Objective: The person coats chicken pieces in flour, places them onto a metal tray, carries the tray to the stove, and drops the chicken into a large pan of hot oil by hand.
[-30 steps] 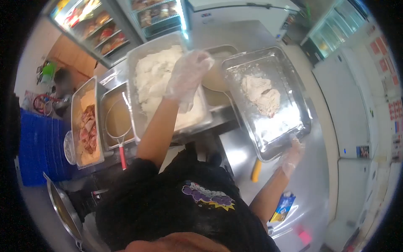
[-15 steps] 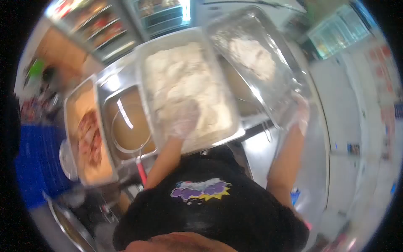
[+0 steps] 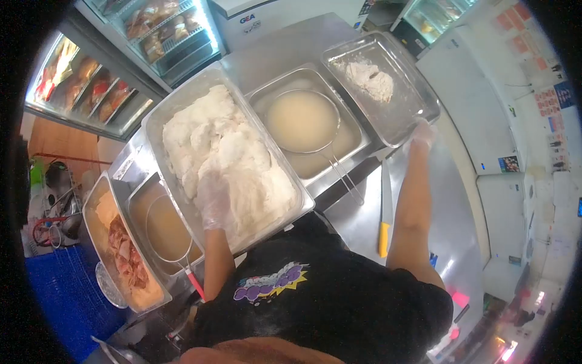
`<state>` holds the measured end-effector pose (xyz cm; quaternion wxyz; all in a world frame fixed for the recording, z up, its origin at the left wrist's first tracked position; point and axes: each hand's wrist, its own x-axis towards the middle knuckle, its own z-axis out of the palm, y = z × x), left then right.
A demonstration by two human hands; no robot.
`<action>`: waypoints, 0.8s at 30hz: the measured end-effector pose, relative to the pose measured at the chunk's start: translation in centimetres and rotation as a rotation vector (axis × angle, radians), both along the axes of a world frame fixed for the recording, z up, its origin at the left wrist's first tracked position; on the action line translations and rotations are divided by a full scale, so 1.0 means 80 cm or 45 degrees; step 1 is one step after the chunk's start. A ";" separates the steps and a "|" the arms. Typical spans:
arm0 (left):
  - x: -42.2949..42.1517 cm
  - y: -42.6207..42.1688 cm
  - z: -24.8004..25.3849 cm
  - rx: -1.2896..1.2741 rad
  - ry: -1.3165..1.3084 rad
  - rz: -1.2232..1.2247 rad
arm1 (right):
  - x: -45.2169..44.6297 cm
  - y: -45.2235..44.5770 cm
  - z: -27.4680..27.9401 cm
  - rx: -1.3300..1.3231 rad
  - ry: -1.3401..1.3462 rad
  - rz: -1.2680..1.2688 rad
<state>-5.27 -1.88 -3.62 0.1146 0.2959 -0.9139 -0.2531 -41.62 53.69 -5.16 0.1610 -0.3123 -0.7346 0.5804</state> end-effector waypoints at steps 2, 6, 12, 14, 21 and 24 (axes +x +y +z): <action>0.002 -0.003 -0.005 -0.052 0.041 -0.047 | -0.038 -0.007 -0.021 -0.025 0.021 0.112; 0.011 -0.013 -0.028 -0.153 0.101 -0.127 | -0.086 -0.105 0.048 -0.024 0.059 0.196; 0.019 -0.006 -0.009 -0.161 -0.056 -0.106 | 0.020 -0.214 0.132 -0.239 0.011 0.378; 0.013 -0.008 -0.010 -0.151 -0.060 -0.049 | 0.065 -0.214 0.119 -0.280 0.031 0.434; 0.003 -0.014 -0.012 -0.190 0.011 -0.063 | 0.256 -0.261 0.105 -0.340 0.098 0.211; 0.002 -0.011 0.002 -0.123 -0.018 -0.047 | 0.291 -0.288 0.103 -0.344 0.130 0.154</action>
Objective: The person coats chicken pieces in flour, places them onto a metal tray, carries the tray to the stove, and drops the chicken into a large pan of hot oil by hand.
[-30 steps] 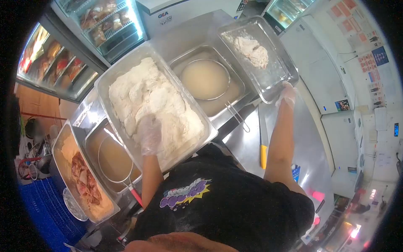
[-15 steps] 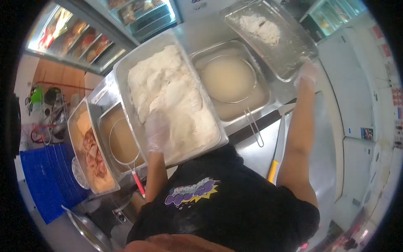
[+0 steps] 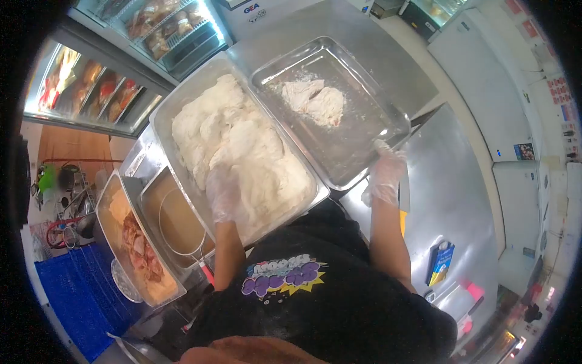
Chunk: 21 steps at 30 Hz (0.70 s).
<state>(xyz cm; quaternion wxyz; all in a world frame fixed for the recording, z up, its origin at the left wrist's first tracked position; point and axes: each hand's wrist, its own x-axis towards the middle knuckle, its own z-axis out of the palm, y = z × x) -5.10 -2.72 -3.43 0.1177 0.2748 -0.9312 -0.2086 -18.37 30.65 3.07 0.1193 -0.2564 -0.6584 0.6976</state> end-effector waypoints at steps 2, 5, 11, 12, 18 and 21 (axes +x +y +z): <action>-0.001 0.002 0.008 0.044 -0.089 0.045 | 0.007 -0.005 0.000 0.018 -0.039 0.023; 0.003 0.005 0.009 0.004 -0.043 0.057 | 0.002 0.006 -0.020 0.110 -0.042 0.222; 0.033 -0.016 -0.011 -0.169 -0.067 -0.105 | -0.004 0.037 0.090 1.347 -0.619 0.467; 0.037 -0.024 -0.015 -0.266 -0.140 -0.148 | -0.008 0.023 0.099 1.308 -0.406 0.471; -0.039 -0.048 0.040 -0.281 -0.438 -0.231 | -0.049 -0.127 0.026 0.850 0.282 1.385; -0.053 -0.052 -0.006 -0.460 -0.420 -0.206 | -0.052 -0.300 -0.003 1.608 0.405 1.830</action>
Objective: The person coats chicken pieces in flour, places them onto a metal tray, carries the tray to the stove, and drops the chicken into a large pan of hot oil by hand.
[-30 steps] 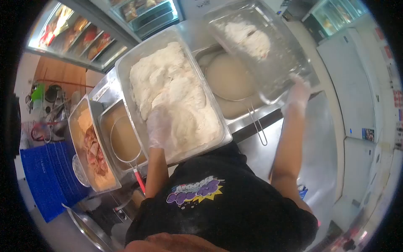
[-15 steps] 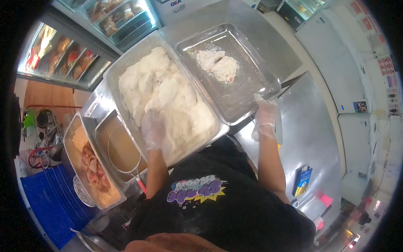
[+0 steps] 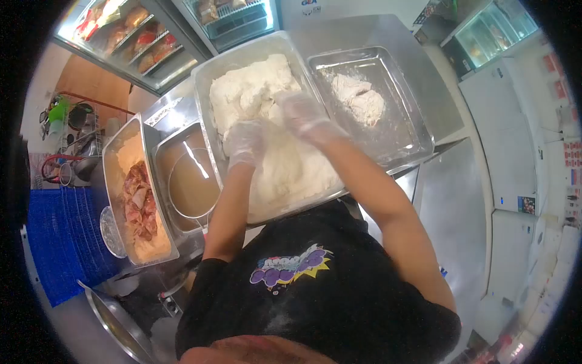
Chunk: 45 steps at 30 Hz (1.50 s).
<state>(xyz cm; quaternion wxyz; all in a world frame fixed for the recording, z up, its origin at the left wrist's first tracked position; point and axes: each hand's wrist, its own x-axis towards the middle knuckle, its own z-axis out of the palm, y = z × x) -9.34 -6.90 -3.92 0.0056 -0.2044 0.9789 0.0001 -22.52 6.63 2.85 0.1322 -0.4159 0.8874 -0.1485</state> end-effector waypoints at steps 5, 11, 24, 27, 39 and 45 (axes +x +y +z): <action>0.021 0.009 0.003 0.134 0.009 0.160 | -0.001 -0.044 -0.059 0.177 0.047 -0.007; 0.052 0.010 -0.086 0.442 0.116 0.117 | 0.077 -0.002 -0.099 0.473 0.414 0.428; 0.081 0.064 0.021 1.876 0.512 0.782 | 0.077 0.047 -0.029 -0.530 -1.843 -0.513; 0.092 0.066 -0.033 1.444 0.425 0.466 | 0.079 0.050 -0.078 -0.116 -1.099 -0.035; 0.085 0.092 -0.057 1.074 0.634 0.309 | 0.125 0.025 -0.083 0.172 -0.133 -0.084; 0.084 0.072 0.051 1.100 0.313 0.293 | 0.080 0.049 -0.045 -0.051 -0.041 0.030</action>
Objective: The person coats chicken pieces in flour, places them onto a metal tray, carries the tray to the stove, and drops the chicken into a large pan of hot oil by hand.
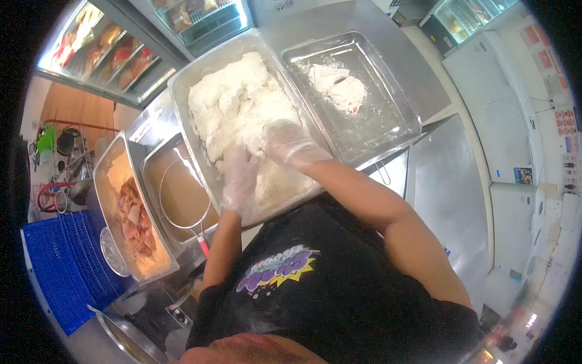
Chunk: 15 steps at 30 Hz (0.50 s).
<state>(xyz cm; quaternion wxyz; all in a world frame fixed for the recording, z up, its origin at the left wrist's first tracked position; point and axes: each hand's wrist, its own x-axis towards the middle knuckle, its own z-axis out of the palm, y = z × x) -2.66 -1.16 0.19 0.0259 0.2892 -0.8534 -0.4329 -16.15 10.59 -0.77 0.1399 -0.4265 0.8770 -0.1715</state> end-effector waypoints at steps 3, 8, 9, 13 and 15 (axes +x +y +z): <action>0.009 -0.020 0.021 -0.167 0.125 0.080 | -0.009 0.028 0.075 -0.113 0.177 0.107; -0.025 -0.025 -0.098 -0.756 -0.381 -0.171 | -0.040 0.038 0.056 0.050 0.176 0.120; -0.030 -0.033 -0.136 -0.774 -0.374 -0.126 | -0.043 0.040 0.076 0.028 0.149 0.039; -0.033 -0.039 -0.117 -1.351 -0.632 -0.689 | -0.081 0.107 0.163 -0.217 -0.128 -0.323; -0.018 -0.060 -0.128 -1.399 -0.623 -0.731 | -0.090 0.137 0.189 -0.263 -0.420 -0.636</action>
